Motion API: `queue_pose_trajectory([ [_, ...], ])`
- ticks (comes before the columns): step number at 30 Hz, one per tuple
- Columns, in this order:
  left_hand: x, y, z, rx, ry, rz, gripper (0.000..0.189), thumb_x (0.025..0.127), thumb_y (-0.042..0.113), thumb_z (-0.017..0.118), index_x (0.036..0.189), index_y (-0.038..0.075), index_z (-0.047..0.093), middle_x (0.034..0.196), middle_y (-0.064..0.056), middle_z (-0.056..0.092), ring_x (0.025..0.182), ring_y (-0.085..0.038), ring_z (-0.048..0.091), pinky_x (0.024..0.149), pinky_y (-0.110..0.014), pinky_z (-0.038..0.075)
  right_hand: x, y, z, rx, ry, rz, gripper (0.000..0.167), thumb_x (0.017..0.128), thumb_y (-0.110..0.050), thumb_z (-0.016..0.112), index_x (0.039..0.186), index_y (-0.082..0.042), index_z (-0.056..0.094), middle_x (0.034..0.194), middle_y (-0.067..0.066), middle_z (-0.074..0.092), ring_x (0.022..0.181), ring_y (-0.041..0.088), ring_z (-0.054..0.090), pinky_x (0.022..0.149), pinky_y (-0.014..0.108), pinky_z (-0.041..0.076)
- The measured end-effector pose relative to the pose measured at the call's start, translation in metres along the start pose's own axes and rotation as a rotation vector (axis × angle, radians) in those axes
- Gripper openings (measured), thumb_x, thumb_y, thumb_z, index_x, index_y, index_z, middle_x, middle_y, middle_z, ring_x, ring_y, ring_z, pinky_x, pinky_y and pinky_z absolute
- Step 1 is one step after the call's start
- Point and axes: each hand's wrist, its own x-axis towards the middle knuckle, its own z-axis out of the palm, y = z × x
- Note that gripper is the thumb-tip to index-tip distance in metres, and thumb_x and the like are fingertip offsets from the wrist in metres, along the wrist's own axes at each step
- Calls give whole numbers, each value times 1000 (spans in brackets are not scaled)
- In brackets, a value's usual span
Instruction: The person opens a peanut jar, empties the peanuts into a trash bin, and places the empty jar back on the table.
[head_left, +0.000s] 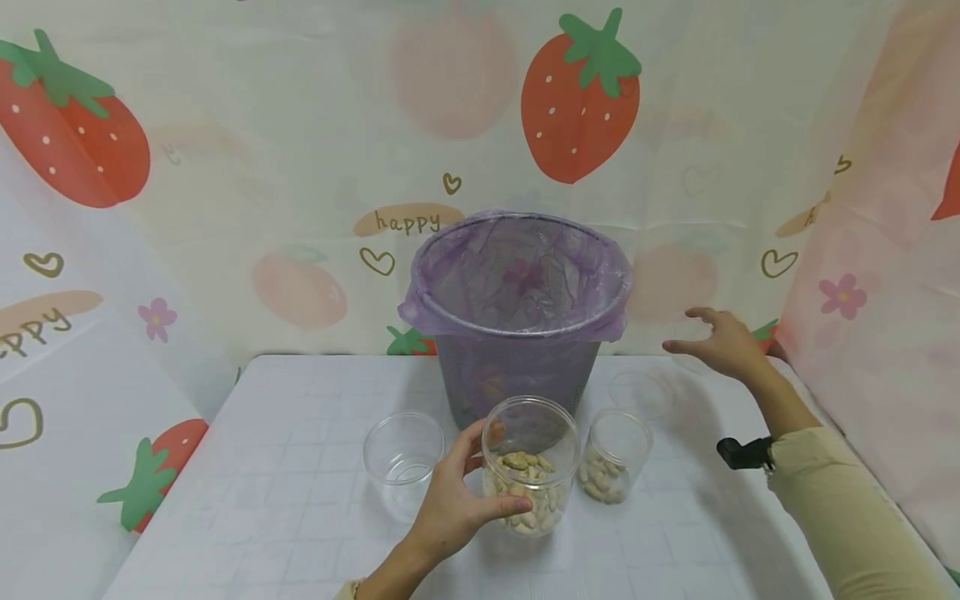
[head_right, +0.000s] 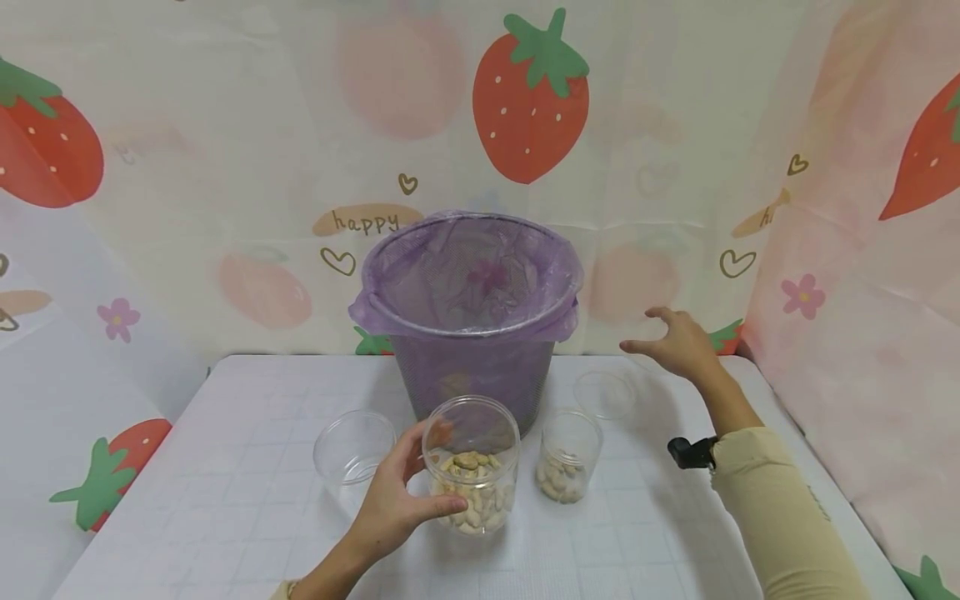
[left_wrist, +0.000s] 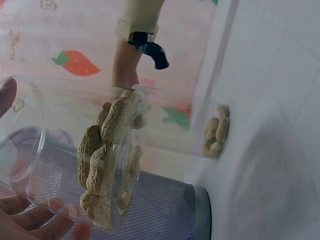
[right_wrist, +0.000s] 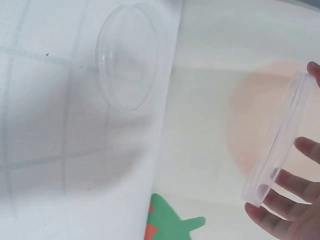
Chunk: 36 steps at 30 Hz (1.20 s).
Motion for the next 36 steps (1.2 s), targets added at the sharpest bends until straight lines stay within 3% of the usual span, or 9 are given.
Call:
queue_pose_trajectory([
  [11,-1,0,0,-3,-3,5,87,69,22,89,144,19,44,138,3,56,125,-20,53,102,-34,45,1,20,17,-35,27,38,85,84,-50,69,139,7,40,140,43,34,126,59,35,99,69,36],
  [18,-1,0,0,2,10,-2,84,68,20,89,140,27,46,136,3,57,124,-18,53,101,-34,46,2,34,28,-62,22,48,84,83,-46,70,137,10,41,135,44,38,121,59,39,96,69,38],
  [36,0,-2,1,14,-13,17,84,69,21,89,141,22,46,138,0,57,125,-18,53,100,-36,46,2,66,46,-132,-69,101,88,81,-49,71,136,13,41,135,43,42,121,65,37,99,69,36],
])
